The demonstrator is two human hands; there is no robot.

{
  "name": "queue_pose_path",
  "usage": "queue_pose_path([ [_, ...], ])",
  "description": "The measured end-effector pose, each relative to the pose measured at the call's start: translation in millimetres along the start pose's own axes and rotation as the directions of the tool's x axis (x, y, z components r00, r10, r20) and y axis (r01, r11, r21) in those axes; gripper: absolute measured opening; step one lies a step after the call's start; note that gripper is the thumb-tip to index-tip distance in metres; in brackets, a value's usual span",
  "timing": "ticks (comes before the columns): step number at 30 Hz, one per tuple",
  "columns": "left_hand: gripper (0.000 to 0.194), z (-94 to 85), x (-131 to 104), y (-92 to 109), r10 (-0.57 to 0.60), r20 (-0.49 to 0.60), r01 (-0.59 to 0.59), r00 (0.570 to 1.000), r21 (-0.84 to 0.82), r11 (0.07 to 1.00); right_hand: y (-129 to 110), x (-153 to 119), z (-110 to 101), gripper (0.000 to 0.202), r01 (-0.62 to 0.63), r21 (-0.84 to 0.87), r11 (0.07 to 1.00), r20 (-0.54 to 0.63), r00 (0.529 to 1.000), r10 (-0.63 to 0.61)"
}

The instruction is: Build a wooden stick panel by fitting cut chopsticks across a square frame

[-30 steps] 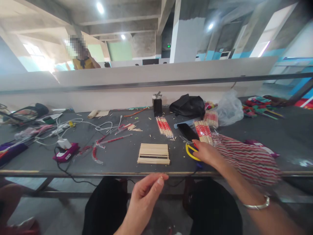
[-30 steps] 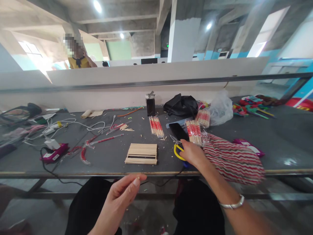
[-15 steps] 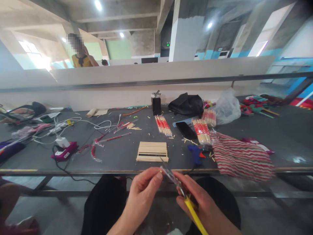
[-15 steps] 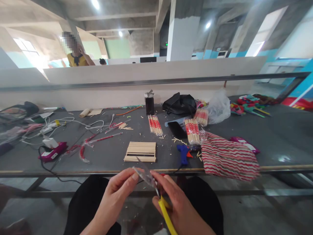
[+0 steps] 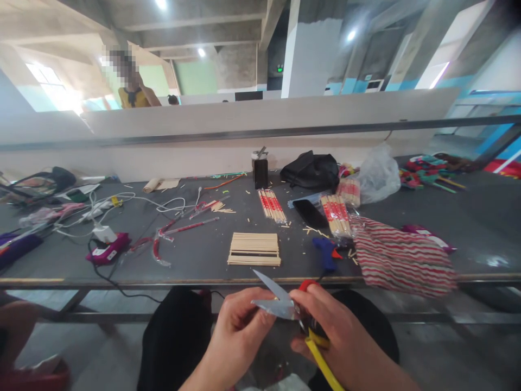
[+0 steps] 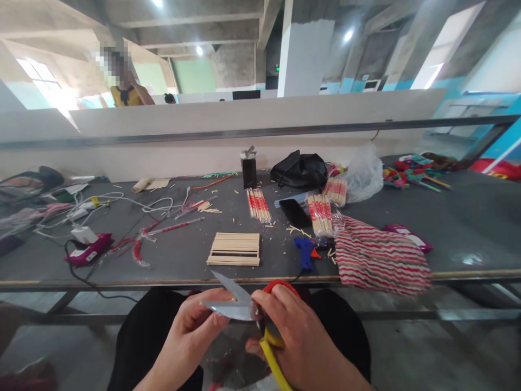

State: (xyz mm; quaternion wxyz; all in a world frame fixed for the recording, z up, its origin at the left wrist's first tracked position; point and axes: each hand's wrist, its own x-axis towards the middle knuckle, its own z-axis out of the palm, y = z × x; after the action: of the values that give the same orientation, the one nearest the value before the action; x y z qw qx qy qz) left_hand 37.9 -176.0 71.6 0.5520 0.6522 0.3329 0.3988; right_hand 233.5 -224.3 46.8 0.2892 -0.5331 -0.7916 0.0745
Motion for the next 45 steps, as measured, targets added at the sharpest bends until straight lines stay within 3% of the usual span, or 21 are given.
queue_pose_path([
  [10,0.028,3.4,-3.1,-1.1,0.080,0.004,-0.080,0.997,0.031,0.996,-4.9,-0.3,-5.1,0.053,0.055,-0.064,0.996,-0.053,0.997,-0.059],
  [17,0.025,3.9,-3.9,1.5,0.127,0.007,-0.127,0.992,0.085,0.988,-3.7,-1.6,-4.0,0.057,0.068,-0.079,0.995,-0.005,0.998,-0.069],
  [28,0.022,5.7,-4.9,0.7,0.222,0.022,-0.223,0.975,0.086,0.971,-2.0,-2.9,-2.5,0.037,0.066,-0.046,0.997,-0.030,0.997,-0.068],
  [36,0.025,6.4,-4.6,-0.1,0.161,0.037,-0.165,0.986,0.229,0.959,11.1,-11.0,12.4,0.034,0.141,-0.018,0.990,-0.149,0.979,-0.142],
  [39,0.022,3.8,-5.3,0.4,0.147,0.021,-0.147,0.989,0.245,0.958,18.7,-6.7,7.3,0.031,0.011,-0.050,0.999,-0.251,0.968,-0.023],
  [42,0.021,-0.2,-5.8,-0.6,0.104,-0.013,-0.097,0.994,0.274,0.957,36.2,5.7,-3.1,0.033,-0.216,-0.115,0.970,-0.399,0.904,0.154],
  [45,0.022,-5.5,-3.0,-5.6,0.055,-0.010,-0.050,0.998,0.294,0.955,65.4,23.9,-10.3,0.040,-0.424,-0.237,0.874,-0.344,0.878,0.333],
])
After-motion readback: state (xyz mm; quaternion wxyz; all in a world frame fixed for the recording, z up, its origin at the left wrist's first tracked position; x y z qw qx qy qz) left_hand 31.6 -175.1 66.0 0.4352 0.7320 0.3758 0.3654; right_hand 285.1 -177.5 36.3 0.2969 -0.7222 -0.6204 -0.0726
